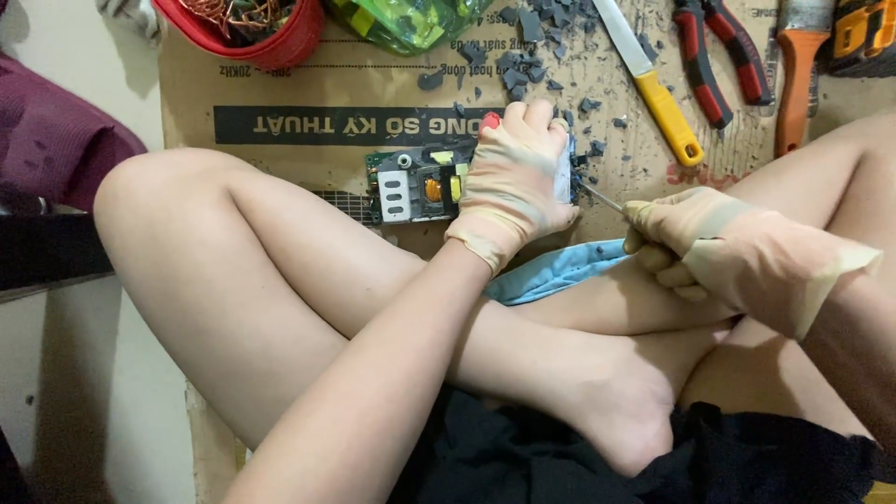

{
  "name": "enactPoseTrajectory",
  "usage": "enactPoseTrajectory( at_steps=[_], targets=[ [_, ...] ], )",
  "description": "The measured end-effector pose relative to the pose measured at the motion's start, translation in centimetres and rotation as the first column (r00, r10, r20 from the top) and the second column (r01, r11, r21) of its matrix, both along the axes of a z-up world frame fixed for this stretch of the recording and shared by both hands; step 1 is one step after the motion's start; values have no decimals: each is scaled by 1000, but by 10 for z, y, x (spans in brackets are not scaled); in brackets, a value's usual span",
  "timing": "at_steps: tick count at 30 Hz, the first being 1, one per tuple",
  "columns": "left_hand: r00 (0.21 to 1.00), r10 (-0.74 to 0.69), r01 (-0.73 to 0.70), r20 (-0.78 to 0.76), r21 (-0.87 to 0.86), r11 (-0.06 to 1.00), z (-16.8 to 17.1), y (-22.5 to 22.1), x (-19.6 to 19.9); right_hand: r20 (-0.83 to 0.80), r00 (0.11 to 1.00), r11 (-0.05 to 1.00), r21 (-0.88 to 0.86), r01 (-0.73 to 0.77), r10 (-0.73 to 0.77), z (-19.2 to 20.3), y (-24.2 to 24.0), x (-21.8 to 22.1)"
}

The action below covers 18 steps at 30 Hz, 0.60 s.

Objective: Disassembling electronic components from a circuit board using pliers and a screwdriver while sitting on the floor.

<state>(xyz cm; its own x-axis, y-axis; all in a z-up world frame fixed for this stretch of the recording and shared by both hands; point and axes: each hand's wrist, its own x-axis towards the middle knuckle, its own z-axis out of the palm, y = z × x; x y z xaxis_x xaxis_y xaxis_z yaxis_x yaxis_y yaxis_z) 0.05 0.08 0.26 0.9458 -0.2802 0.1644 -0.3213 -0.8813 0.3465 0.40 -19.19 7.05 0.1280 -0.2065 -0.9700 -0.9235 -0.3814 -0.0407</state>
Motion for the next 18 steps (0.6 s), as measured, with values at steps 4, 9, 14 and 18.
enactPoseTrajectory(
  at_steps=[4,9,14,18],
  targets=[
    [1000,0,1,-4,41,999,-3,1,0,192,980,999,-13,-45,47,10,3,-9],
    [1000,-8,9,-24,46,999,-3,0,0,117,993,998,53,16,-22,-6,-8,-9],
    [1000,-7,8,-26,56,998,-3,0,1,44,998,990,128,-57,52,-6,-9,-2],
    [1000,5,-5,-10,13,1000,1,1,0,-8,1000,999,-48,-22,22,-8,-1,1]
  ],
)
